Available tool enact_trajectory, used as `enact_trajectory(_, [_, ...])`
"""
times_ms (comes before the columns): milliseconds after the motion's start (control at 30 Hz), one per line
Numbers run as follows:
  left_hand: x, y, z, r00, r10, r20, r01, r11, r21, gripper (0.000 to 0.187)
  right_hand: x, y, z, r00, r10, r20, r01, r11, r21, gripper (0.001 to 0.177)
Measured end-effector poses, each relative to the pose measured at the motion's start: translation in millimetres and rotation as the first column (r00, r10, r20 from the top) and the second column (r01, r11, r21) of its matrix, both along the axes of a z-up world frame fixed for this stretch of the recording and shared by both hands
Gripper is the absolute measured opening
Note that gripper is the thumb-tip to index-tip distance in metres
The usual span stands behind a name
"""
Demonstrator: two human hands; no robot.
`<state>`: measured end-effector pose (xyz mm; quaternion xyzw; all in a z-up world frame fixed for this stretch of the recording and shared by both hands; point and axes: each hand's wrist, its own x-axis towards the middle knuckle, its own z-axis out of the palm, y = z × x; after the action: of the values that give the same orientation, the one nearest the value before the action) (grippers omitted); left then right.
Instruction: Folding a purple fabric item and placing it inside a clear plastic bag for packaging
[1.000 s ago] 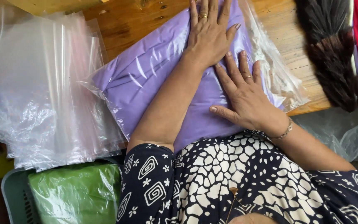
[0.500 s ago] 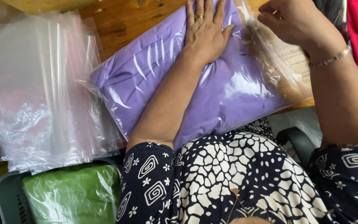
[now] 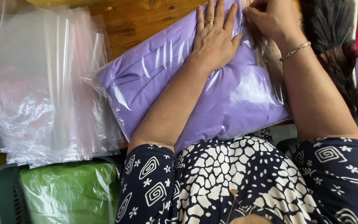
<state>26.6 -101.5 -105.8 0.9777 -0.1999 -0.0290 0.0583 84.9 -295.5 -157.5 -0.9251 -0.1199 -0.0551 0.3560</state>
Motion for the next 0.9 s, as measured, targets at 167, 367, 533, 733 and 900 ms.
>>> enact_trajectory(167, [-2,2,1,0.993,0.038,0.112,-0.03,0.997,-0.077,0.076,-17,5,30,0.991,-0.023,-0.129,0.054,0.968,0.246,0.013])
enact_trajectory(367, [-5,2,12,0.998,0.036,0.06,-0.031,0.995,-0.092,0.072,-19,-6,42,0.986,-0.112,-0.125,0.105,0.993,-0.063,0.03])
enact_trajectory(533, [-8,-1,17,0.988,0.063,0.138,-0.026,0.965,-0.26,0.067,-21,5,47,0.968,0.087,-0.236,0.016,0.915,0.404,0.026])
enact_trajectory(733, [-17,-3,35,0.967,0.102,0.235,-0.014,0.937,-0.348,0.065,-21,4,55,0.913,0.162,-0.374,0.065,0.847,0.527,0.025])
enact_trajectory(900, [-17,6,55,0.954,0.108,0.281,0.011,0.92,-0.391,0.062,-30,9,74,0.881,0.336,-0.335,-0.025,0.739,0.674,0.005])
